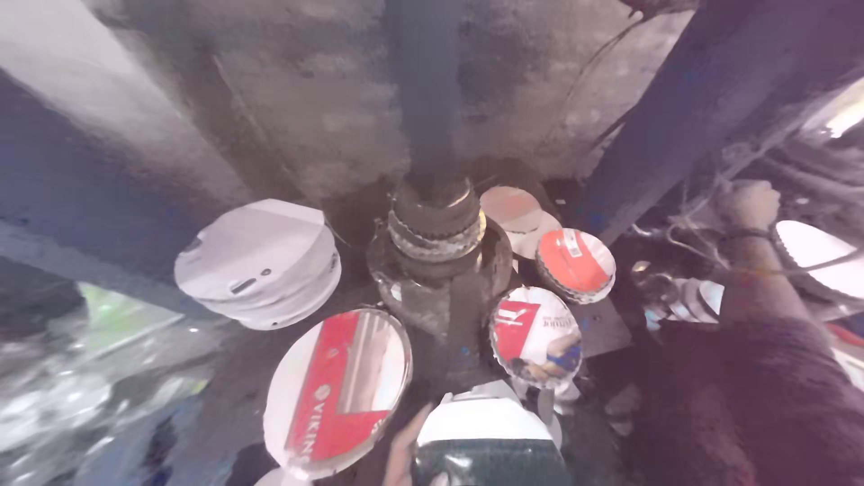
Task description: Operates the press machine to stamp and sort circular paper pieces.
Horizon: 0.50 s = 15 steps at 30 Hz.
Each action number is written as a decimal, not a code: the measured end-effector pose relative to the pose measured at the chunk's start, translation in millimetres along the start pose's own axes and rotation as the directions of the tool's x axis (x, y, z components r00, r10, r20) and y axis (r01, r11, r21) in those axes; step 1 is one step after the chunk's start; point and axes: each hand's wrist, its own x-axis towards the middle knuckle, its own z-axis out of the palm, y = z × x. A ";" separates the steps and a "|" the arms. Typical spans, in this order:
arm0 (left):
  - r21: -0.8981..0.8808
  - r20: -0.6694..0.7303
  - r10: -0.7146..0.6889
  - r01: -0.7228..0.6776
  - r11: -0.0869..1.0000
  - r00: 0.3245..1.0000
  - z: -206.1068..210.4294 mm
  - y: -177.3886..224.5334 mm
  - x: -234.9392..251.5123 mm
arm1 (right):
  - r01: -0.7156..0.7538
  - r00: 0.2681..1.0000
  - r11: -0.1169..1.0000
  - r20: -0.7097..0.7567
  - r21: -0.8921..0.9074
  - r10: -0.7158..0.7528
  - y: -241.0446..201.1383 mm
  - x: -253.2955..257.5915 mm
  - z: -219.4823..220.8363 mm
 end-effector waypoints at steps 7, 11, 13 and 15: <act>-0.070 -0.005 -0.004 0.004 0.998 1.000 2.6 -2.2 0.3 | 0.039 0.999 0.999 0.021 -0.008 -0.038 -0.1 -1.2 -2.1; -0.064 -0.009 -0.007 0.007 0.998 1.000 1.4 -4.0 -0.9 | 0.032 0.999 0.999 0.000 -0.003 -0.032 10.5 14.8 8.1; -0.044 -0.018 -0.011 0.010 0.999 1.000 1.4 -1.1 -2.2 | 0.040 0.999 0.999 -0.029 -0.006 -0.040 4.3 0.5 3.4; -0.024 -0.018 0.008 -0.009 1.000 1.000 -0.4 2.6 -3.3 | -0.130 0.982 0.991 0.135 -0.040 0.134 -48.4 -69.6 -51.1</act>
